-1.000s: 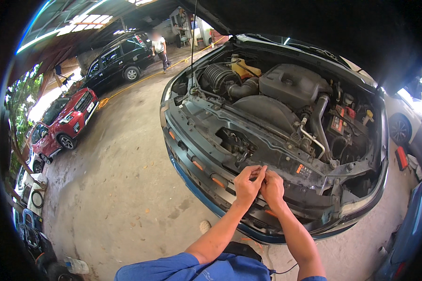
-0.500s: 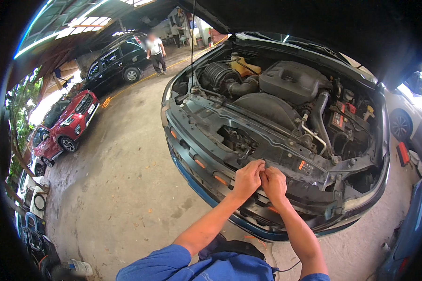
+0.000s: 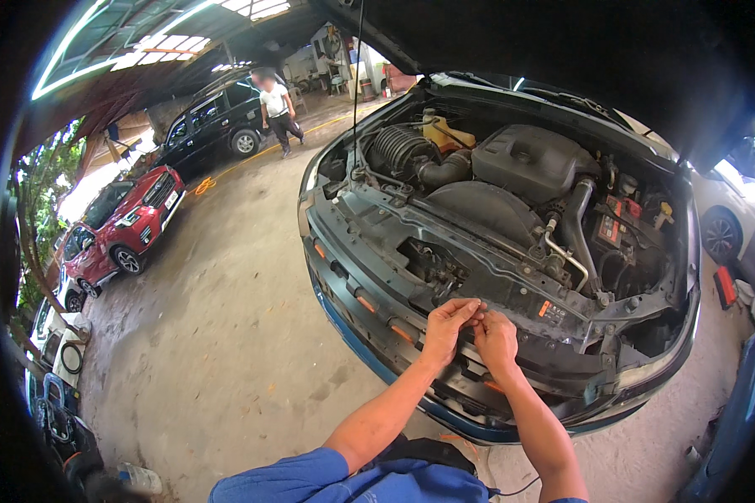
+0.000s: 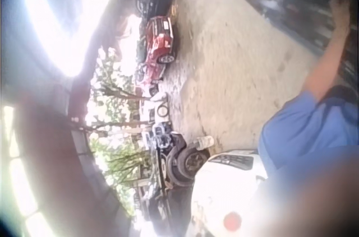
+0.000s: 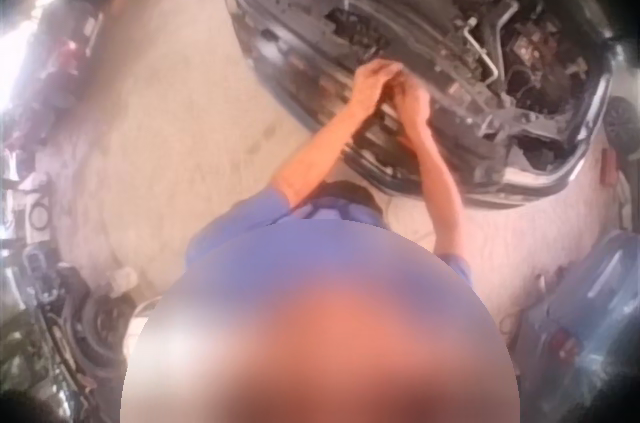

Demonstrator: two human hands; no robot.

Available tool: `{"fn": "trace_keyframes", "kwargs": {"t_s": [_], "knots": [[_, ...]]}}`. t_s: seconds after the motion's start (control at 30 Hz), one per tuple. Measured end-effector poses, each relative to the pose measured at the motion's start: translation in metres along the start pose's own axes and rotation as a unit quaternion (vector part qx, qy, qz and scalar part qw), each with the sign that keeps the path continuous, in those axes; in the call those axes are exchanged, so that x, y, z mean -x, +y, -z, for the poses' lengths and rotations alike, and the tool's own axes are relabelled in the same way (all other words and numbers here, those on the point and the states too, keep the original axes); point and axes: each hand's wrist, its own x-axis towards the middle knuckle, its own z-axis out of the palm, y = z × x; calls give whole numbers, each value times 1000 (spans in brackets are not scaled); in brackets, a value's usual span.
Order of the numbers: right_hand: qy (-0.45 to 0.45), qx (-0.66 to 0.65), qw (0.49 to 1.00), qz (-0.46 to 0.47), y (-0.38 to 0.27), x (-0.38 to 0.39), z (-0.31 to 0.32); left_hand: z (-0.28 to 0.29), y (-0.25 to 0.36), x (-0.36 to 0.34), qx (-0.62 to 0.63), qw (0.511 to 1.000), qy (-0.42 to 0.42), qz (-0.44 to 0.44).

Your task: The person organizes tools in a green toolbox, then works under the hood of a teal car, manipulating a black plastic cover and using a red zip tie to secure components. The person handles various tools and parts while another person stands nearby.

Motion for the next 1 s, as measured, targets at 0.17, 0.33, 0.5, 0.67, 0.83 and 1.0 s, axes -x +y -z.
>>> {"fn": "trace_keyframes", "kwargs": {"t_s": [0.17, 0.33, 0.5, 0.67, 0.83, 1.0], "knots": [[-3, -3, 1000, 6, -1, 0, 1, -1, -6, -4, -54, 998, 7, -24], [-24, -2, 999, -24, -6, -3, 5, 11, 11, -26, -126, 987, -91, 49], [-55, -39, 998, 10, -8, -7, 13, 18, 38, -58, -168, 939, -262, 145], [-33, -10, 998, 46, -2, -5, 10, 7, 50, -42, -292, 942, -145, 84], [-44, -24, 999, 10, -1, -3, 11, -16, 66, -24, -591, 796, -87, -101], [-54, -14, 998, 19, -10, -8, 16, -25, 68, -26, -652, 708, -137, -236]]}}
